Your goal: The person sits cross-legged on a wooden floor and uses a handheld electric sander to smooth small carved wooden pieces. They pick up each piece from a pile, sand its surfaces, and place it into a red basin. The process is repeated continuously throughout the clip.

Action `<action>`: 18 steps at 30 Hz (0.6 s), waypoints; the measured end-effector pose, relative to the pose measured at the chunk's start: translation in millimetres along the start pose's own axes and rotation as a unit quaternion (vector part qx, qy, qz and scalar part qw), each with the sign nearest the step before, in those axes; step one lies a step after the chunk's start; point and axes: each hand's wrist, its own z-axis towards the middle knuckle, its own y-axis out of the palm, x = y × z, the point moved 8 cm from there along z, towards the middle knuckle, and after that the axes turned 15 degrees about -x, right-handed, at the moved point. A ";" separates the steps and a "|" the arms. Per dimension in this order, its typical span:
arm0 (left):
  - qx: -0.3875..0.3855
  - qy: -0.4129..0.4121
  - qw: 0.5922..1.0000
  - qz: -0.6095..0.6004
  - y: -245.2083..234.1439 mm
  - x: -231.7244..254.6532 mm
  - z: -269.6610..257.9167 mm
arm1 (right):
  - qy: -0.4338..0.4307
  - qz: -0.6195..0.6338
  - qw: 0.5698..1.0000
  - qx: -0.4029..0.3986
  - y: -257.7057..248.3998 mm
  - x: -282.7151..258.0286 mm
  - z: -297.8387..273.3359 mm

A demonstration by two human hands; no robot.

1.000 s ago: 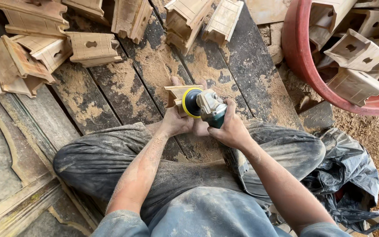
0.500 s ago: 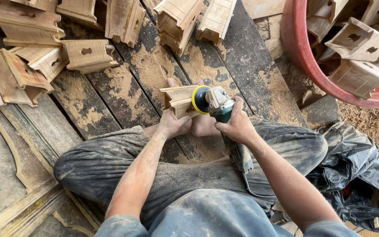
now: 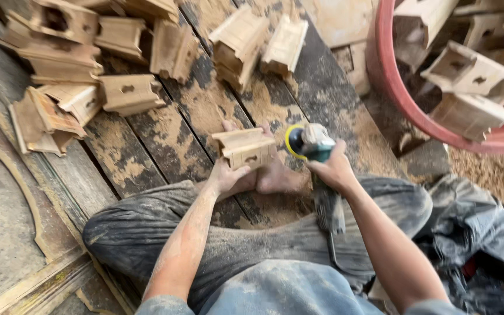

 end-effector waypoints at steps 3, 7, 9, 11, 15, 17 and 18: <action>-0.008 -0.027 0.990 -0.140 9.4 16.6 -17.3 | -0.001 0.080 0.997 0.017 -4.2 -0.4 -36.1; 0.013 -0.017 0.994 -0.109 -2.1 48.0 -16.2 | -0.014 0.066 0.996 0.060 -20.2 7.1 -42.1; 0.014 -0.019 0.995 -0.096 -4.5 56.9 -14.4 | -0.016 0.068 0.995 0.071 -20.0 6.1 -51.1; 0.021 -0.027 0.996 -0.077 -5.7 59.4 -15.0 | -0.038 0.054 0.996 0.066 -18.1 -3.6 -58.7; 0.011 -0.051 0.990 0.132 -0.6 30.7 4.8 | -0.052 0.022 0.997 0.049 -2.0 -23.6 -51.0; 0.022 -0.095 0.993 0.068 8.4 50.4 -2.2 | -0.056 -0.004 0.998 0.014 15.3 -27.1 -42.1; 0.022 -0.095 0.993 0.067 5.4 34.5 5.9 | -0.055 -0.004 0.998 0.013 18.7 -31.9 -38.4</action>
